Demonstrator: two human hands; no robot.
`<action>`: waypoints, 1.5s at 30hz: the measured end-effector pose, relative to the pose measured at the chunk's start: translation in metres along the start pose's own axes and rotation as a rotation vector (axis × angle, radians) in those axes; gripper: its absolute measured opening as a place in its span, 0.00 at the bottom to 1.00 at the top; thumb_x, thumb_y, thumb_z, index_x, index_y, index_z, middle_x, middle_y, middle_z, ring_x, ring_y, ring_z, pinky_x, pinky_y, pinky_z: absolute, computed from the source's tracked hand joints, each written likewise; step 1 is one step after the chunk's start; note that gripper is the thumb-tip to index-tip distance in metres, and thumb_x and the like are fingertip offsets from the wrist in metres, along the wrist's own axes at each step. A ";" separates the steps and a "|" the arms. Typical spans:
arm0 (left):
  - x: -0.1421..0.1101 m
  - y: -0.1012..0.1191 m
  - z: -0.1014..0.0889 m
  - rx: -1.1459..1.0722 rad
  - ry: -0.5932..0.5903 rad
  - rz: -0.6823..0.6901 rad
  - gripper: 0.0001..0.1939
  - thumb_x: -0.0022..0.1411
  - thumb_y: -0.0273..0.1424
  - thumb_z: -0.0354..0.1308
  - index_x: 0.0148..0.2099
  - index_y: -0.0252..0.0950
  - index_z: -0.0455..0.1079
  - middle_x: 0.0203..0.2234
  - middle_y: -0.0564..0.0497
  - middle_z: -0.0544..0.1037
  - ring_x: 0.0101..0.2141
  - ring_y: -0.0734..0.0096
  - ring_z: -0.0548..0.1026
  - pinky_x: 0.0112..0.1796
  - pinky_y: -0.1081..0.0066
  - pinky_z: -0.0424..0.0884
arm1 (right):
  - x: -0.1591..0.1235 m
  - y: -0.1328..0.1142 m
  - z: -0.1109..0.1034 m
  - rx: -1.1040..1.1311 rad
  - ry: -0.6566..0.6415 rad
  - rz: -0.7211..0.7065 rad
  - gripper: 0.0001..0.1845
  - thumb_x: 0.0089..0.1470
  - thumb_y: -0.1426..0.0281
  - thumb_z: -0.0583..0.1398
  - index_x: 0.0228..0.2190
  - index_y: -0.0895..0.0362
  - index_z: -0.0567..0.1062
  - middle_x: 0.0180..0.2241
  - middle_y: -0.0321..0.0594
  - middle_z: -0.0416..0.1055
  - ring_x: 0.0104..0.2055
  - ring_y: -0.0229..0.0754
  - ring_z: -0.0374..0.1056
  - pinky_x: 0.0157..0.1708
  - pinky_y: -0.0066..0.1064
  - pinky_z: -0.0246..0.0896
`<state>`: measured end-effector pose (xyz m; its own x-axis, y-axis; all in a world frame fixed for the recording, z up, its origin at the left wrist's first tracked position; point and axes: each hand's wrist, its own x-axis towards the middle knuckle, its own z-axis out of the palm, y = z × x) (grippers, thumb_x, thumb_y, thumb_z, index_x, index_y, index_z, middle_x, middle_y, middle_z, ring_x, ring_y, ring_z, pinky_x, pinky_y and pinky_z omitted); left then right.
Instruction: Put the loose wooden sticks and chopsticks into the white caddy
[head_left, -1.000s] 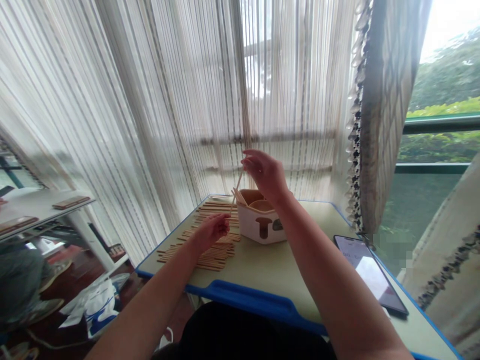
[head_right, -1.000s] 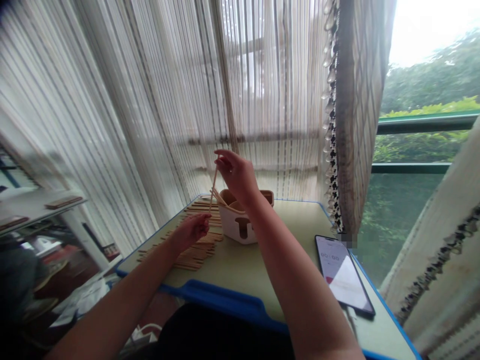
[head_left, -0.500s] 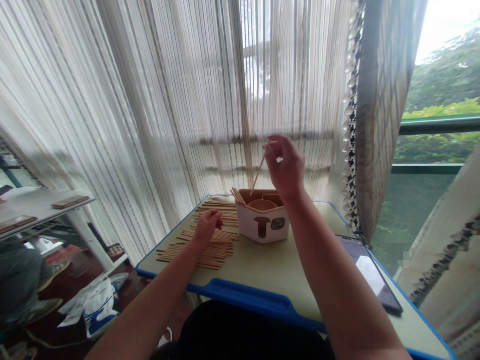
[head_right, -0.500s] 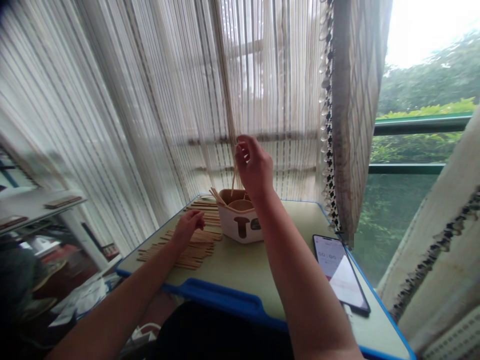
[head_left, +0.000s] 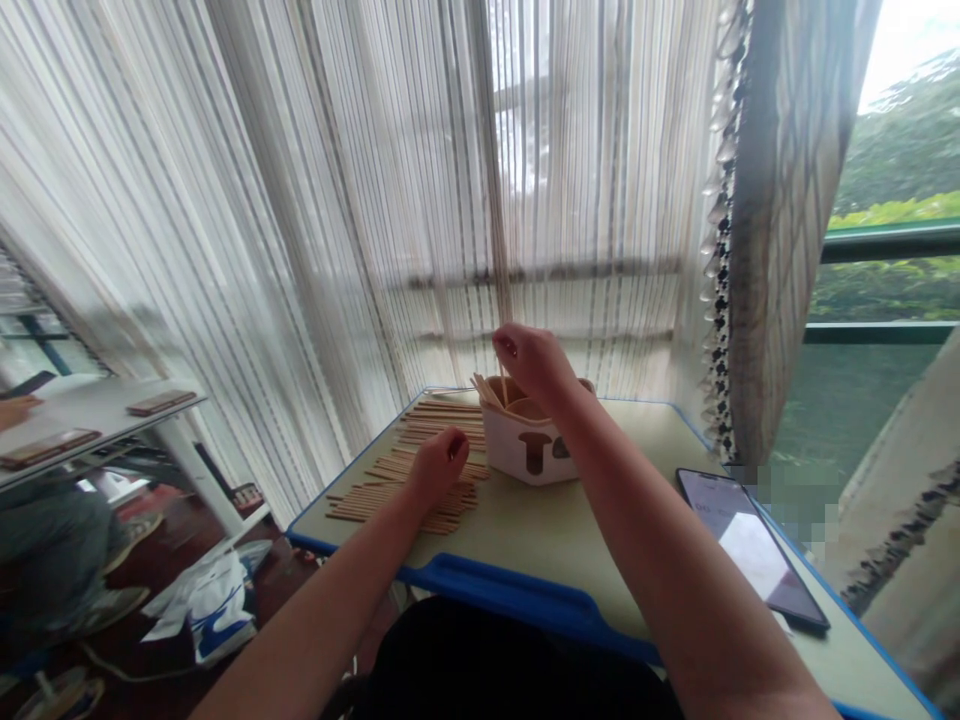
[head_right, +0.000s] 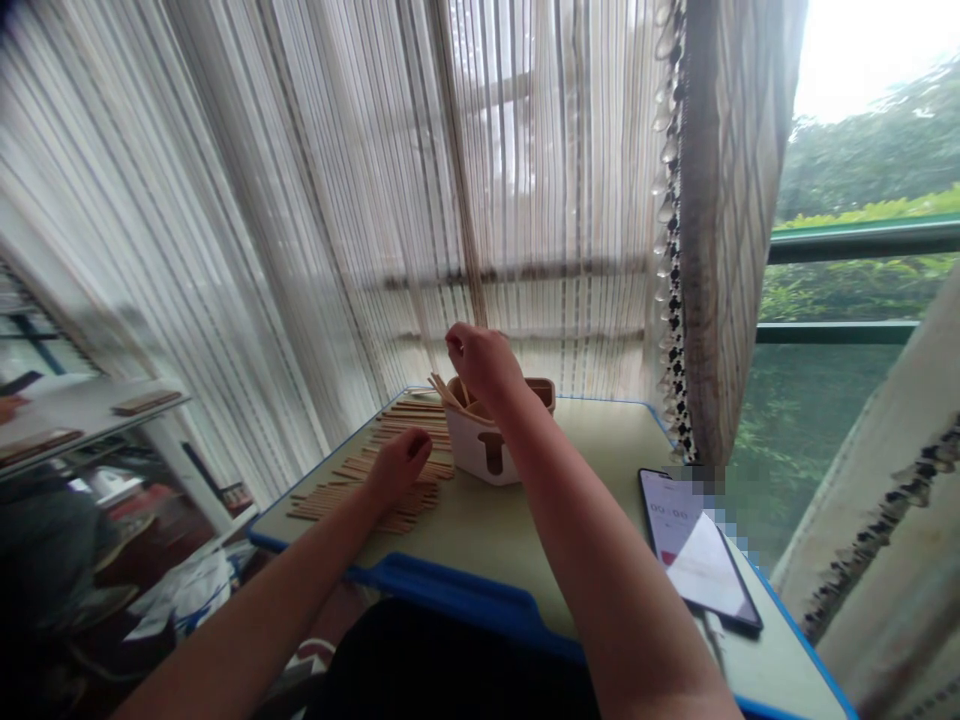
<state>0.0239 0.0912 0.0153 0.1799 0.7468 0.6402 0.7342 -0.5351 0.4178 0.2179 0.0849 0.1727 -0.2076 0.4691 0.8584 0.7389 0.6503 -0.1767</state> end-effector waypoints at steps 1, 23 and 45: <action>0.000 0.001 0.000 0.004 -0.006 0.003 0.07 0.58 0.31 0.49 0.33 0.35 0.67 0.22 0.54 0.69 0.24 0.76 0.64 0.28 0.75 0.59 | 0.000 0.000 0.000 0.006 0.010 -0.003 0.09 0.53 0.71 0.53 0.29 0.57 0.73 0.25 0.38 0.71 0.27 0.36 0.63 0.30 0.29 0.52; 0.001 0.000 -0.001 0.043 -0.086 -0.018 0.07 0.59 0.31 0.48 0.32 0.37 0.66 0.22 0.53 0.69 0.24 0.75 0.65 0.29 0.75 0.58 | -0.005 0.003 0.033 0.072 -0.012 0.017 0.10 0.54 0.71 0.53 0.29 0.58 0.74 0.26 0.38 0.73 0.28 0.36 0.65 0.32 0.27 0.55; 0.020 -0.024 0.011 0.256 -0.278 -0.003 0.05 0.54 0.26 0.52 0.32 0.37 0.69 0.33 0.47 0.73 0.39 0.65 0.68 0.42 0.67 0.61 | 0.009 0.040 0.050 0.030 -0.173 0.121 0.22 0.43 0.82 0.51 0.36 0.54 0.76 0.38 0.41 0.75 0.38 0.42 0.69 0.38 0.35 0.63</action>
<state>0.0176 0.1231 0.0108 0.3231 0.8456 0.4249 0.8684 -0.4433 0.2221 0.2132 0.1446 0.1490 -0.2278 0.6386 0.7350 0.7460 0.5996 -0.2897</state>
